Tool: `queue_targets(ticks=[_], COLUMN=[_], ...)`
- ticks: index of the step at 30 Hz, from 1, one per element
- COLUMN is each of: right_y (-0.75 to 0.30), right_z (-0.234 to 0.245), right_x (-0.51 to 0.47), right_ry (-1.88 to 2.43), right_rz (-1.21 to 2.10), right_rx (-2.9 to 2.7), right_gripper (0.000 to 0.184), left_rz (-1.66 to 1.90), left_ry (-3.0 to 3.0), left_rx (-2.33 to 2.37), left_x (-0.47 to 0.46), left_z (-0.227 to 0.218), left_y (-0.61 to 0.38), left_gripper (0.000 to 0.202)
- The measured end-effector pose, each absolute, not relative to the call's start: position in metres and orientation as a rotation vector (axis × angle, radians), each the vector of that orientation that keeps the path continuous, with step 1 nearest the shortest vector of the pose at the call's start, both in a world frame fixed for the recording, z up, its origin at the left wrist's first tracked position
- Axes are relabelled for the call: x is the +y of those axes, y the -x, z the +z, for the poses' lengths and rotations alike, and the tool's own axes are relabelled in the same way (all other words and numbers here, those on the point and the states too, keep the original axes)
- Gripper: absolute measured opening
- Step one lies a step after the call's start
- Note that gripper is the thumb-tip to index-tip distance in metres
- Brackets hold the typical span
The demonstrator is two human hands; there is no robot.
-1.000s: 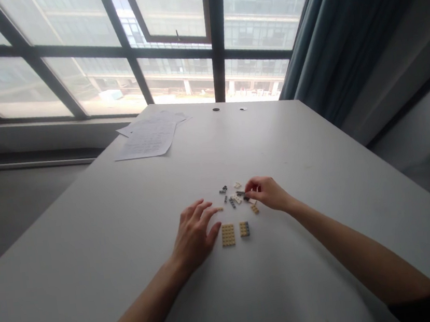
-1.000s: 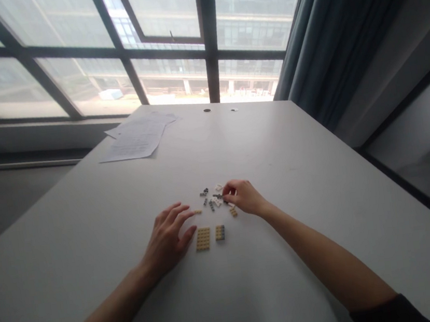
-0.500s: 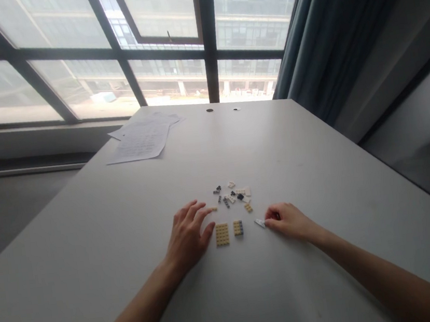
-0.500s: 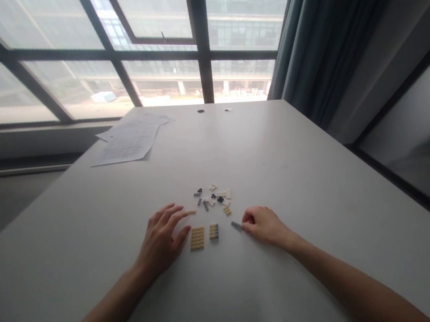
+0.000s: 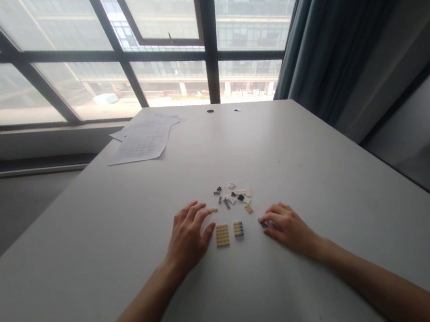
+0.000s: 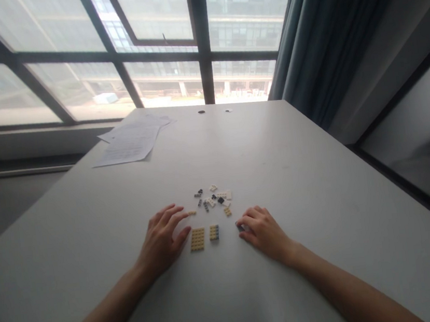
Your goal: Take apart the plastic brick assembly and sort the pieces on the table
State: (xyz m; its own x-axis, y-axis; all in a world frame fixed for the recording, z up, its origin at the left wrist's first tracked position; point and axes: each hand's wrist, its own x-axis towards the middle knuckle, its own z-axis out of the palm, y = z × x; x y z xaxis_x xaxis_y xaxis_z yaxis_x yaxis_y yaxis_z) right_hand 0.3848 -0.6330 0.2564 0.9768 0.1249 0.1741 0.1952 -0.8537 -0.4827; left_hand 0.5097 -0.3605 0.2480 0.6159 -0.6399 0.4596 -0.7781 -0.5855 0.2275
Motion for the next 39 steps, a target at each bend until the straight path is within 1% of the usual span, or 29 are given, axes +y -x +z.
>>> queue_targets(ticks=[4,6,11,12,17,20,23,28,35,39], right_y=[-0.382,-0.382,-0.381,-0.38,-0.378,-0.378,-0.378,-0.379,-0.379,-0.38], right_z=[0.253,0.252,0.249,0.249,0.249,0.249,0.25,0.25,0.251,0.25], right_x=[-0.629,-0.629,-0.632,-0.632,-0.631,-0.628,-0.627,-0.626,-0.626,-0.627], right_ry=[2.595,2.595,2.622,2.632,2.644,2.627,2.62,2.619,2.632,2.626], right_rz=[-0.221,-0.237,-0.283,-0.282,-0.258,-0.274,-0.286,-0.305,-0.313,-0.32], right_rx=[-0.173,-0.168,-0.116,-0.102,-0.113,-0.102,-0.082,-0.077,-0.078,-0.094], right_gripper=[0.011,0.013,0.033,0.035,0.027,0.027,0.026,0.024,0.025,0.026], left_rz=[0.461,0.467,0.479,0.479,0.501,0.5,0.463,0.428,0.442,0.389], left_ry=[-2.444,-2.441,-2.435,-2.436,-2.459,-2.473,-2.485,-2.6,-2.74,-2.74], left_rx=[-1.125,-1.12,-1.096,-1.094,-1.075,-1.149,-1.245,-1.149,-1.182,-1.209], left_x=[-0.361,-0.361,-0.361,-0.36,-0.362,-0.371,-0.391,-0.429,-0.45,-0.452], left_z=[0.247,0.247,0.247,0.247,0.248,0.258,0.272,0.283,0.273,0.274], left_y=[-0.51,-0.51,-0.511,-0.511,-0.512,-0.513,-0.518,-0.532,-0.534,-0.535], left_gripper=[0.026,0.026,0.027,0.026,0.025,0.028,0.029,0.035,0.027,0.022])
